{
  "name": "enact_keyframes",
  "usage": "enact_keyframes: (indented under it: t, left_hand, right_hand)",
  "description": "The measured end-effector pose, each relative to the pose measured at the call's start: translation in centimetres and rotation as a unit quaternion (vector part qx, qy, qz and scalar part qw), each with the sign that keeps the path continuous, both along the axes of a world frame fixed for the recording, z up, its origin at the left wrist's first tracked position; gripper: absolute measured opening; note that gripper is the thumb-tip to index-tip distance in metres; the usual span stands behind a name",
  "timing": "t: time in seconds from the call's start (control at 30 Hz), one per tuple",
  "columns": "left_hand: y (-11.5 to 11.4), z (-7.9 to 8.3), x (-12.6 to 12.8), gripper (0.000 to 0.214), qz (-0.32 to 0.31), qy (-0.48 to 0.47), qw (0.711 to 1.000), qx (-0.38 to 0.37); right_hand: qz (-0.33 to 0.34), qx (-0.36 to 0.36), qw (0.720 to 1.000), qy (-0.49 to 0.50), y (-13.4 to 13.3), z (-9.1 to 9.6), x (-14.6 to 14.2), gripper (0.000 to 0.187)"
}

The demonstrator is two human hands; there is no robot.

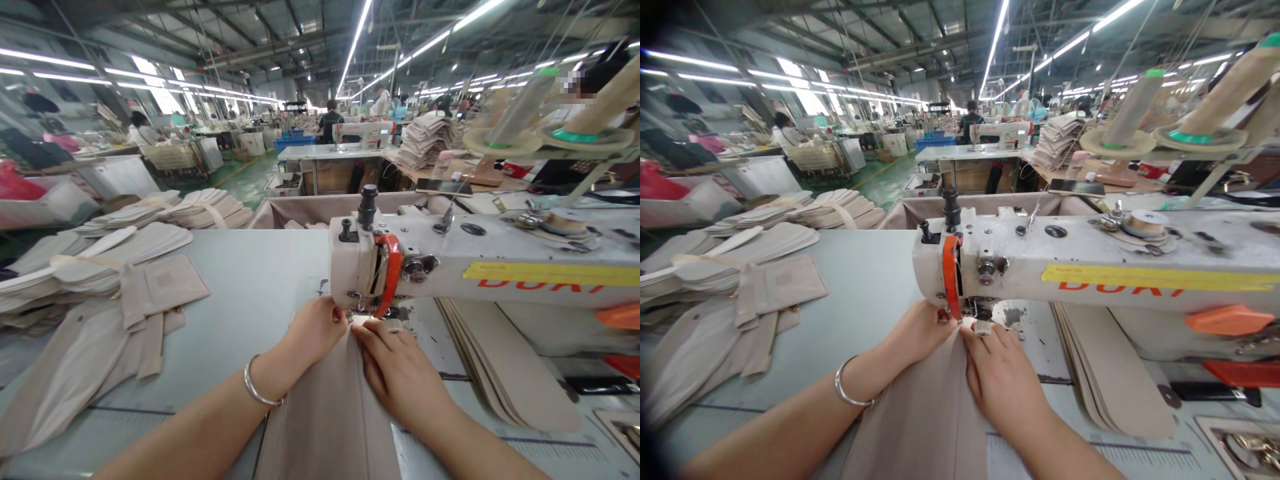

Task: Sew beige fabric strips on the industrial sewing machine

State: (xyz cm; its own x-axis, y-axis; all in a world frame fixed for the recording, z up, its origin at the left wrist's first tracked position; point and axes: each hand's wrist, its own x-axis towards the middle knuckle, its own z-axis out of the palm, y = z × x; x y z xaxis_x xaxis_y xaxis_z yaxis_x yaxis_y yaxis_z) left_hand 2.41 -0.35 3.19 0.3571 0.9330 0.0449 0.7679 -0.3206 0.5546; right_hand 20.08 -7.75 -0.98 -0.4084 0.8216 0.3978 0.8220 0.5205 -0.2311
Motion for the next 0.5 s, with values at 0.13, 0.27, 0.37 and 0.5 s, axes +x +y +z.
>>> enact_keyframes:
  t: [0.13, 0.27, 0.37, 0.5]
  left_hand:
    - [0.2, 0.0, 0.2, 0.015, 0.006, 0.025, 1.000, 0.006]
    - [0.5, -0.2, 0.2, 0.012, 0.000, 0.047, 0.999, 0.016]
    - [-0.2, -0.2, -0.1, 0.012, 0.001, 0.055, 0.997, 0.047]
    - [-2.7, -0.1, -1.4, 0.014, -0.092, 0.081, 0.984, 0.132]
  right_hand:
    - [0.002, -0.003, 1.000, -0.009, 0.1, -0.1, 0.0, 0.043]
    - [-0.003, -0.002, 1.000, -0.019, 0.2, -0.2, 0.0, 0.043]
    - [0.011, -0.006, 1.000, -0.010, -0.1, -0.1, 0.2, 0.040]
    - [0.023, -0.015, 1.000, -0.003, -0.4, -0.1, 0.5, 0.041]
